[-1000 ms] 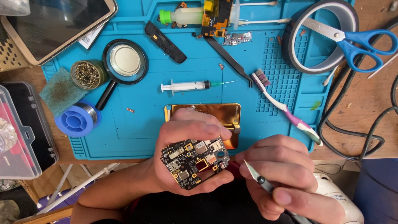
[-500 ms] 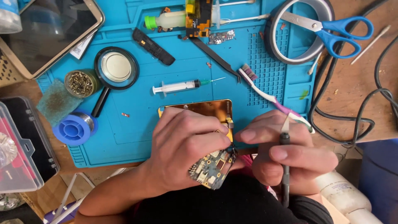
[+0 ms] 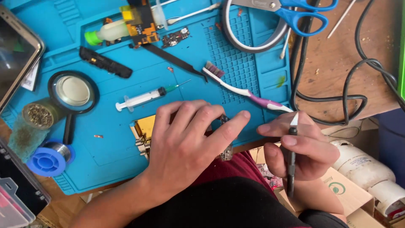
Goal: Using a precision knife to scrape the surface of a mobile phone circuit board and cleaning it with a toothbrush.
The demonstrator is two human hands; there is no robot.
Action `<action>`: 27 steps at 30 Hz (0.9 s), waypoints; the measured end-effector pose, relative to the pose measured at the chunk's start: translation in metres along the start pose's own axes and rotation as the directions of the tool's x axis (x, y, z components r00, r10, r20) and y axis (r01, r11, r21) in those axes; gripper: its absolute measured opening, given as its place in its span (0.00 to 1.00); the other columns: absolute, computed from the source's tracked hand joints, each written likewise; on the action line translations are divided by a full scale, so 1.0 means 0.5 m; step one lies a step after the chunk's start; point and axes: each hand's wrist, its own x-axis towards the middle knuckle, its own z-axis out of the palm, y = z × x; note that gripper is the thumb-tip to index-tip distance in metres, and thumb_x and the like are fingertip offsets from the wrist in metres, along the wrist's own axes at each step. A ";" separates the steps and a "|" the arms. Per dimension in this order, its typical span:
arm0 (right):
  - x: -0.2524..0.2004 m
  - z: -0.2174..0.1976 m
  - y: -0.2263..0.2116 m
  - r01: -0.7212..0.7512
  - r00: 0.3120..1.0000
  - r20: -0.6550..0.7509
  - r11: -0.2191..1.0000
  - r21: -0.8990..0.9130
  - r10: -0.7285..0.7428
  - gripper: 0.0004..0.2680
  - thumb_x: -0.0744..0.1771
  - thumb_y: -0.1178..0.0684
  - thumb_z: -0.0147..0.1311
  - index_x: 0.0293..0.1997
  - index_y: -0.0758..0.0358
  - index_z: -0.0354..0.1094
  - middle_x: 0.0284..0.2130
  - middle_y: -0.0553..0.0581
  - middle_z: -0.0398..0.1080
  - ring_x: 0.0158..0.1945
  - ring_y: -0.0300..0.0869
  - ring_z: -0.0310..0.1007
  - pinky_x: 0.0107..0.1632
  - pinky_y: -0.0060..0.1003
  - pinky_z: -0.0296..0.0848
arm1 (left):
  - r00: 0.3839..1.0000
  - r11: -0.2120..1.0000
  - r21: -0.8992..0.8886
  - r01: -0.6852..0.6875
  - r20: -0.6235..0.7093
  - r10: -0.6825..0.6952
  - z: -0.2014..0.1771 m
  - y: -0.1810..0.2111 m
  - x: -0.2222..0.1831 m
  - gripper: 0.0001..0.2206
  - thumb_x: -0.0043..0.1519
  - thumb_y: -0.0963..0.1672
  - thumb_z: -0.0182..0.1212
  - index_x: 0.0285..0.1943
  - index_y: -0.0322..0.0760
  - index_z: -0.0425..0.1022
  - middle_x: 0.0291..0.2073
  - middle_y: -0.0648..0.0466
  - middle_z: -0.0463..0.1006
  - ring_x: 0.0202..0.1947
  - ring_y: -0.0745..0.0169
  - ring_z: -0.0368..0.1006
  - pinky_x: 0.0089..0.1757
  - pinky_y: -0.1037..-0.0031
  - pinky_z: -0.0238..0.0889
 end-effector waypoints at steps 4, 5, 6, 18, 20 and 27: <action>-0.015 -0.027 0.004 0.084 0.995 0.071 0.990 -0.114 -0.076 0.13 0.79 0.40 0.46 0.54 0.60 0.68 0.41 0.59 0.80 0.36 0.47 0.87 0.41 0.42 0.82 | 0.998 0.994 0.110 0.003 0.067 -0.011 0.029 0.004 0.001 0.14 0.82 0.44 0.70 0.72 0.65 0.80 0.53 0.60 0.83 0.58 0.54 0.82 0.52 0.57 0.67; -0.017 -0.025 -0.004 0.082 0.994 0.082 0.987 -0.137 -0.072 0.13 0.80 0.41 0.41 0.56 0.57 0.69 0.39 0.57 0.77 0.35 0.46 0.84 0.42 0.43 0.80 | 0.995 0.989 0.146 0.026 0.087 -0.039 0.031 0.004 0.000 0.12 0.82 0.50 0.65 0.73 0.65 0.80 0.54 0.61 0.83 0.60 0.53 0.82 0.54 0.55 0.66; -0.018 -0.022 -0.012 0.081 0.993 0.093 0.984 -0.160 -0.066 0.14 0.81 0.41 0.37 0.57 0.55 0.69 0.37 0.54 0.74 0.35 0.44 0.82 0.42 0.44 0.78 | 0.992 0.982 0.183 0.047 0.106 -0.067 0.031 0.003 -0.002 0.13 0.83 0.56 0.60 0.75 0.65 0.79 0.55 0.61 0.83 0.62 0.52 0.82 0.55 0.53 0.65; -0.017 -0.012 -0.008 -0.052 0.993 0.092 0.982 -0.183 0.070 0.04 0.73 0.52 0.59 0.47 0.60 0.75 0.39 0.59 0.75 0.34 0.47 0.82 0.39 0.39 0.80 | 0.942 0.993 0.116 0.036 0.327 -0.073 -0.002 -0.009 -0.031 0.31 0.70 0.61 0.69 0.79 0.51 0.79 0.73 0.54 0.78 0.83 0.38 0.63 0.68 0.43 0.53; -0.028 -0.006 -0.010 -0.083 0.993 0.066 0.979 -0.186 0.097 0.03 0.74 0.54 0.58 0.50 0.59 0.72 0.38 0.58 0.75 0.33 0.46 0.81 0.39 0.39 0.78 | 0.942 0.994 0.104 0.031 0.329 -0.064 -0.003 -0.013 -0.034 0.30 0.69 0.60 0.71 0.78 0.51 0.80 0.72 0.55 0.78 0.83 0.40 0.63 0.67 0.44 0.52; -0.044 -0.006 -0.007 -0.146 0.989 -0.027 0.984 -0.104 0.144 0.13 0.71 0.64 0.66 0.56 0.60 0.63 0.46 0.63 0.70 0.38 0.44 0.88 0.42 0.33 0.84 | 0.967 0.994 0.082 0.067 0.242 -0.085 0.005 -0.007 -0.026 0.23 0.76 0.61 0.66 0.70 0.52 0.86 0.64 0.59 0.83 0.77 0.45 0.71 0.67 0.43 0.49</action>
